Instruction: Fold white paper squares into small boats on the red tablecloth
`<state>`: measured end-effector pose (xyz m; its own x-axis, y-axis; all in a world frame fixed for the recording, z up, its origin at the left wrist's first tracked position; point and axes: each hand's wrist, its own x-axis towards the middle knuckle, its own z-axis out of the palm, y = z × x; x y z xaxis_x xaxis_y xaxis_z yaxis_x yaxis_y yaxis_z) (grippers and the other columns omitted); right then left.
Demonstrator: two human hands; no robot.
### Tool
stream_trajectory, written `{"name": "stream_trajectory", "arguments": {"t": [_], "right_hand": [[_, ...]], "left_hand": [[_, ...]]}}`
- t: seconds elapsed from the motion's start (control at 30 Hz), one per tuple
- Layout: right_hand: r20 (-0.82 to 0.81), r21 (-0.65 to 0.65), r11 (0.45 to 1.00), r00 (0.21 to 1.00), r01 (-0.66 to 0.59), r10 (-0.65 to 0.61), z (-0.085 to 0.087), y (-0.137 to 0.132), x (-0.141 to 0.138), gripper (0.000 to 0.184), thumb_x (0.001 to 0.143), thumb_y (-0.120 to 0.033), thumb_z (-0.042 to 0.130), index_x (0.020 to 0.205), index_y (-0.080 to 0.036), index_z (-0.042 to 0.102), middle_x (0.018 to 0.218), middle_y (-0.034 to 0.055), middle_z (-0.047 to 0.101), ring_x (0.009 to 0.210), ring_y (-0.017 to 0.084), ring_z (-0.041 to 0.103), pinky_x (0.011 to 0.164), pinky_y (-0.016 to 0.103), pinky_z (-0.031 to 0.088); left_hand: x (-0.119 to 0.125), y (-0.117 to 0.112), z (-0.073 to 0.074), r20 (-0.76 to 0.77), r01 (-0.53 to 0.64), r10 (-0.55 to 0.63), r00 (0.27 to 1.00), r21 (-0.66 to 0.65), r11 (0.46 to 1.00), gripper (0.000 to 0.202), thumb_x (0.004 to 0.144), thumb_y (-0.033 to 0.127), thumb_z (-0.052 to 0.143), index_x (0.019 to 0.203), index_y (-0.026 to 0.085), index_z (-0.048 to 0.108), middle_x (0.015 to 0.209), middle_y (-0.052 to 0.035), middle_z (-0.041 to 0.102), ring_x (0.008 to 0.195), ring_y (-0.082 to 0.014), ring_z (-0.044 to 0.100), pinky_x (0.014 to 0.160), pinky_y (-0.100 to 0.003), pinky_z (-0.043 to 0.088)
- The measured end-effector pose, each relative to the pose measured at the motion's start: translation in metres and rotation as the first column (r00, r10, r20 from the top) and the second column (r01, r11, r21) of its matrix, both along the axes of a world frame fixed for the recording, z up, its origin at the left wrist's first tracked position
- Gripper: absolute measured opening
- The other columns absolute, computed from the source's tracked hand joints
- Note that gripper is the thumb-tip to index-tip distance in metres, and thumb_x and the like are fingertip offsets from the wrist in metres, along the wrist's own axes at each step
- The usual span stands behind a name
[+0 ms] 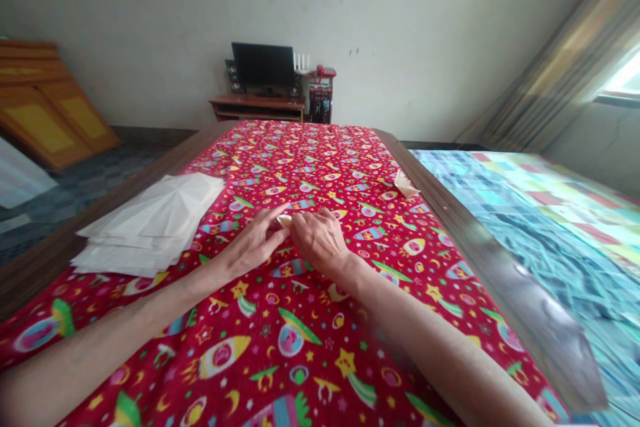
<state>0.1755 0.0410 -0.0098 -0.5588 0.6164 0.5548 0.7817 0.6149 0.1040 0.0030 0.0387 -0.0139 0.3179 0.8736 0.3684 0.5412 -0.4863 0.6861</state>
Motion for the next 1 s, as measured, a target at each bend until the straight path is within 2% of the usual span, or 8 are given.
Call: {"name": "stream_trajectory", "arguments": {"t": [0.13, 0.23, 0.33, 0.4, 0.47, 0.67, 0.87, 1.0], "right_hand": [[-0.127, -0.069, 0.998, 0.992, 0.007, -0.016, -0.005, -0.002, -0.005, 0.016, 0.091, -0.024, 0.046, 0.08, -0.016, 0.055, 0.067, 0.002, 0.062, 0.057, 0.013, 0.05, 0.058, 0.026, 0.027], [-0.227, -0.141, 0.989, 0.972, 0.034, -0.066, -0.01, -0.002, -0.005, 0.015, 0.09, -0.024, 0.046, 0.082, -0.016, 0.055, 0.069, 0.0024, 0.063, 0.058, 0.013, 0.052, 0.056, 0.024, 0.028], [-0.29, -0.206, 0.977, 0.95, 0.057, -0.116, -0.014, 0.001, -0.004, 0.018, 0.09, -0.029, 0.047, 0.096, -0.015, 0.057, 0.069, 0.0017, 0.064, 0.059, 0.013, 0.055, 0.056, 0.023, 0.03], [-0.285, -0.259, 0.964, 0.948, 0.067, -0.142, -0.014, 0.004, -0.002, 0.019, 0.089, -0.029, 0.048, 0.097, -0.015, 0.059, 0.067, 0.0012, 0.064, 0.056, 0.013, 0.053, 0.055, 0.023, 0.03], [-0.272, -0.301, 0.951, 0.949, 0.072, -0.158, -0.013, 0.005, 0.0, 0.018, 0.089, -0.027, 0.046, 0.087, -0.016, 0.061, 0.065, 0.0009, 0.063, 0.053, 0.012, 0.051, 0.055, 0.023, 0.03], [-0.288, -0.308, 0.946, 0.938, 0.097, -0.19, -0.01, 0.002, 0.002, 0.018, 0.085, -0.023, 0.049, 0.076, -0.018, 0.064, 0.07, 0.0028, 0.066, 0.061, 0.013, 0.056, 0.057, 0.023, 0.031], [-0.259, -0.379, 0.92, 0.944, 0.096, -0.205, -0.01, 0.002, 0.003, 0.017, 0.082, -0.019, 0.05, 0.09, -0.017, 0.066, 0.08, 0.0043, 0.069, 0.069, 0.015, 0.06, 0.062, 0.022, 0.035], [-0.189, -0.43, 0.887, 0.944, 0.169, -0.272, -0.008, 0.004, 0.002, 0.018, 0.083, -0.023, 0.051, 0.09, -0.019, 0.068, 0.08, 0.0032, 0.07, 0.069, 0.015, 0.06, 0.06, 0.022, 0.034]], "left_hand": [[0.008, 0.004, -0.006, -0.039, -0.029, 0.034, 0.999, 0.113, 0.993, 0.025, 0.09, 0.022, 0.046, 0.109, 0.016, 0.06, 0.094, -0.0066, 0.056, 0.089, -0.0186, 0.059, 0.087, -0.035, 0.051], [0.011, 0.007, -0.011, -0.05, -0.035, 0.043, 0.998, 0.15, 0.988, 0.022, 0.091, 0.018, 0.043, 0.104, 0.016, 0.061, 0.093, -0.006, 0.054, 0.089, -0.0178, 0.058, 0.086, -0.033, 0.051], [0.014, 0.009, -0.015, -0.074, -0.03, 0.046, 0.996, 0.205, 0.978, 0.021, 0.088, 0.01, 0.046, 0.101, 0.015, 0.061, 0.095, -0.0064, 0.053, 0.092, -0.0179, 0.056, 0.086, -0.031, 0.05], [0.015, 0.011, -0.016, -0.072, -0.02, 0.038, 0.997, 0.228, 0.973, 0.022, 0.086, 0.008, 0.047, 0.1, 0.015, 0.061, 0.095, -0.006, 0.052, 0.09, -0.017, 0.056, 0.084, -0.029, 0.051], [0.015, 0.012, -0.016, -0.068, -0.007, 0.024, 0.997, 0.238, 0.971, 0.026, 0.085, 0.006, 0.047, 0.104, 0.016, 0.062, 0.094, -0.0051, 0.051, 0.088, -0.0157, 0.057, 0.082, -0.028, 0.051], [0.01, 0.014, -0.014, -0.121, 0.032, -0.002, 0.993, 0.246, 0.969, 0.04, 0.078, -0.003, 0.046, 0.107, 0.017, 0.066, 0.097, -0.0046, 0.053, 0.089, -0.0156, 0.058, 0.083, -0.028, 0.05], [0.01, 0.016, -0.015, -0.133, 0.048, -0.023, 0.991, 0.191, 0.98, 0.039, 0.081, 0.002, 0.049, 0.11, 0.02, 0.066, 0.093, -0.0039, 0.054, 0.086, -0.0158, 0.058, 0.081, -0.028, 0.049], [0.011, 0.018, -0.015, -0.142, 0.064, -0.041, 0.989, 0.164, 0.984, 0.035, 0.081, 0.005, 0.051, 0.109, 0.02, 0.067, 0.091, -0.0037, 0.055, 0.084, -0.0156, 0.058, 0.078, -0.026, 0.049]]}}
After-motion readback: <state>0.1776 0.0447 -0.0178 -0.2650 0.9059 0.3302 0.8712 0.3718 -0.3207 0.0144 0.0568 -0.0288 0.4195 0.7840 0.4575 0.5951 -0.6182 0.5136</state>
